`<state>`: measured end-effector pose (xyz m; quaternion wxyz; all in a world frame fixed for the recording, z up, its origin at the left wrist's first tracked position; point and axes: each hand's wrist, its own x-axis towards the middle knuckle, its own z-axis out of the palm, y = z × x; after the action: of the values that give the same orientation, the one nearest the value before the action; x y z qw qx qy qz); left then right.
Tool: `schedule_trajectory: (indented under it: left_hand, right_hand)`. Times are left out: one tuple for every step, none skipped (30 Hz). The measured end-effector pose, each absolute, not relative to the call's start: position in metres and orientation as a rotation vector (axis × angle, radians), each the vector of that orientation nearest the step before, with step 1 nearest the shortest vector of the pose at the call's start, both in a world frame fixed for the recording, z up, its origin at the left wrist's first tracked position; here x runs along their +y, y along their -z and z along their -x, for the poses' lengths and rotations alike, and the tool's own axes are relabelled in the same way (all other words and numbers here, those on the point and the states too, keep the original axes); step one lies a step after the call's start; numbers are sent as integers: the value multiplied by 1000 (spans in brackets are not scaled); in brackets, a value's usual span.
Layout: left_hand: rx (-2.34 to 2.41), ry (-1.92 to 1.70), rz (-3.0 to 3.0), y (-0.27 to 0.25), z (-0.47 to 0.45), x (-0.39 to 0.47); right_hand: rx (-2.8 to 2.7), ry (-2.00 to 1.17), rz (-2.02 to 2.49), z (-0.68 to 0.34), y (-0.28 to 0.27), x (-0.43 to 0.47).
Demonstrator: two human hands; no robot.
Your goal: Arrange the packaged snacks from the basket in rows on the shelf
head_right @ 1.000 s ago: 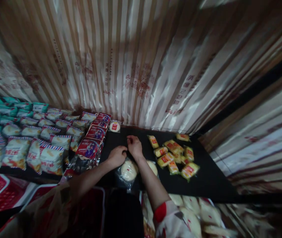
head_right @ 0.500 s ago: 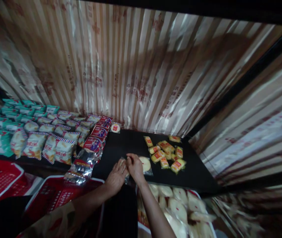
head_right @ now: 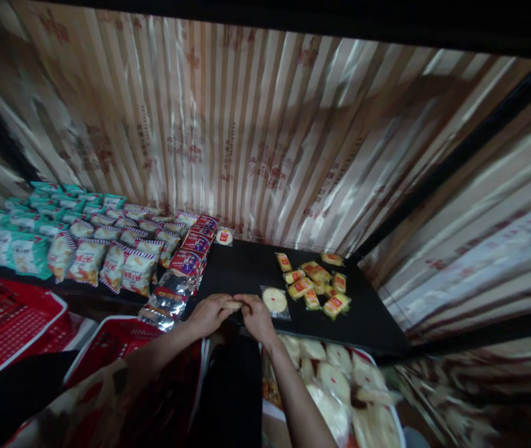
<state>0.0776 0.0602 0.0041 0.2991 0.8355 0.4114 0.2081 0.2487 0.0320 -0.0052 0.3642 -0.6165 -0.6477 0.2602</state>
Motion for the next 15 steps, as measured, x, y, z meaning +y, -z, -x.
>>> schedule_trajectory:
  left_hand:
    - [1132,-557,-2185,-9,-75,63]
    - [1158,-564,-2159,-13,-73,66]
    - [1171,-572,-2140,-18,-71,70]
    - [1177,-584,-2128,-21,-69,73]
    - [1180,-597,-2120,-25,-67,77]
    - [1183,-615,-2111,-28,-67,80]
    - [1187,-637,-2097,-31,-66,83]
    - [1190,-661,-2077,-33,-66,86]
    - [1196,-684,-2047,-35,-66,89]
    - [1206,-707,-1989,-37,-67,93]
    - [1221,-729,-1911,-38,-68,96]
    - [1239,-749,-1822,-38,-69,100]
    - [1258,-768,-1734,-38,-71,103]
    - [1273,-787,-1655,-37,-72,107]
    - [1285,-805,-1589,-35,-74,110]
  right_hand:
    - [-1692,-679,1567,-248,3,32]
    - [-1708,-701,1548,-247,0,33]
    - [-1713,-736,1530,-246,-2,34]
    - [-1707,-785,1511,-245,-4,36]
    - [-1691,-839,1493,-243,-5,37]
    - [-1668,-890,1476,-242,-6,39]
    - [-1642,-930,1460,-241,-6,41]
    - [-1615,-957,1445,-240,-5,44]
    - [-1584,-971,1431,-240,-4,46]
    - [-1547,-975,1420,-239,-3,48]
    - [-1506,-974,1413,-239,-1,50]
    - [-1461,-980,1404,-239,1,51]
    - [-1409,-994,1394,-239,3,53]
    - [-1354,-1020,1380,-239,4,54]
    - [-1299,-1056,1362,-239,6,56]
